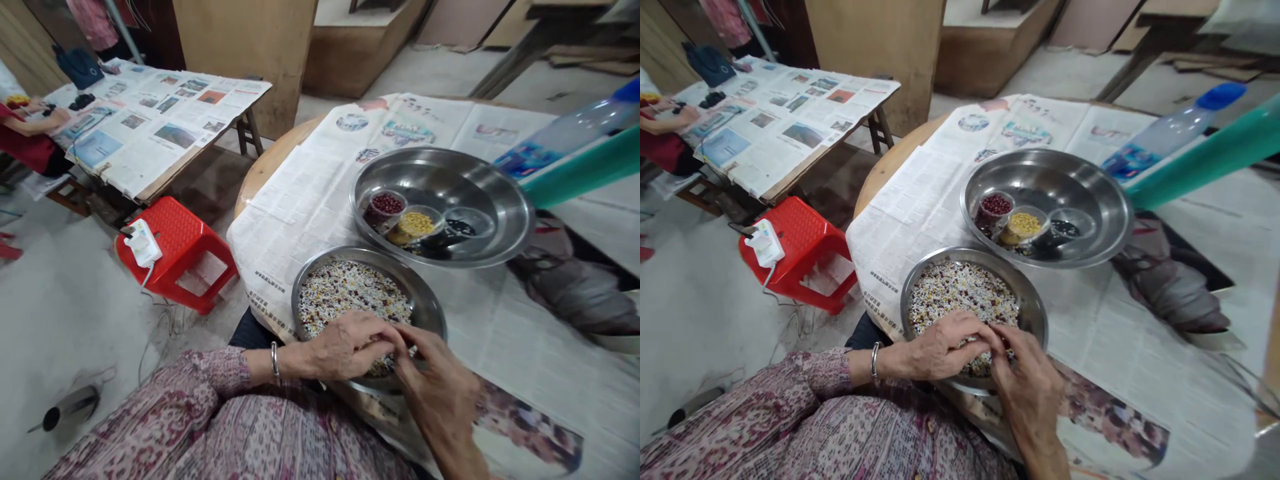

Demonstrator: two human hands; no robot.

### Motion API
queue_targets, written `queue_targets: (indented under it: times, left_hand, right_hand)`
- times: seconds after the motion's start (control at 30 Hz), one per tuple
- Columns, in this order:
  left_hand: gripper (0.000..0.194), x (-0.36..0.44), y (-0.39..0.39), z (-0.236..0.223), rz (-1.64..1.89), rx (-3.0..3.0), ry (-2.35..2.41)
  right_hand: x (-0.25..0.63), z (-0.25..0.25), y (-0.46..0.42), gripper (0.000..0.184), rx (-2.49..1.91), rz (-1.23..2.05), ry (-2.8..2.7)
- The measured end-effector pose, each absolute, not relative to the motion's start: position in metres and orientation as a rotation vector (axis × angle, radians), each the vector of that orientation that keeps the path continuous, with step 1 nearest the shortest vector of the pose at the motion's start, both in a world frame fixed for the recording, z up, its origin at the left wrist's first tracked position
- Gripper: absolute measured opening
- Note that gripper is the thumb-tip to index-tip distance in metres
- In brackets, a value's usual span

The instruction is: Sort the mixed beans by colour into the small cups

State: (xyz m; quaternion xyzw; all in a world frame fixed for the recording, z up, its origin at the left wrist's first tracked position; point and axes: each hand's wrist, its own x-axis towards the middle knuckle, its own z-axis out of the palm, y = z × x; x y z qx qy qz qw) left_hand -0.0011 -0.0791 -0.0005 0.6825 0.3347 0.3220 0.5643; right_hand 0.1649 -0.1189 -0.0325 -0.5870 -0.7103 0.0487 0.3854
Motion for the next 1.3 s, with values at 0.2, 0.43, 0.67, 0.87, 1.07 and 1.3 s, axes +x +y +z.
queue_targets:
  times: [0.2,0.43,0.67,0.87,1.07,1.3]
  left_hand:
    - [0.052,-0.046,-0.04,0.014,0.436,2.178,0.91]
    - [0.041,-0.073,-0.038,0.021,0.071,2.32,0.983]
    - [0.015,-0.056,-0.058,0.007,0.03,2.257,0.806]
    - [0.015,-0.016,-0.058,-0.006,0.002,2.424,0.564]
    - [0.026,0.009,-0.016,-0.013,0.245,2.481,0.805]
    - [0.043,-0.014,-0.011,-0.01,0.366,2.384,1.011]
  right_hand:
    - [0.152,-0.053,-0.143,0.013,-1.531,0.043,-1.687]
    - [0.143,-0.064,-0.142,0.012,-1.522,-0.107,-1.667]
    - [0.141,-0.067,-0.142,0.012,-1.538,-0.125,-1.618]
    - [0.143,-0.079,-0.146,0.021,-1.548,-0.081,-1.481]
    - [0.142,-0.079,-0.148,0.024,-1.59,-0.036,-1.412]
    - [0.141,-0.079,-0.147,0.029,-1.564,-0.035,-1.395]
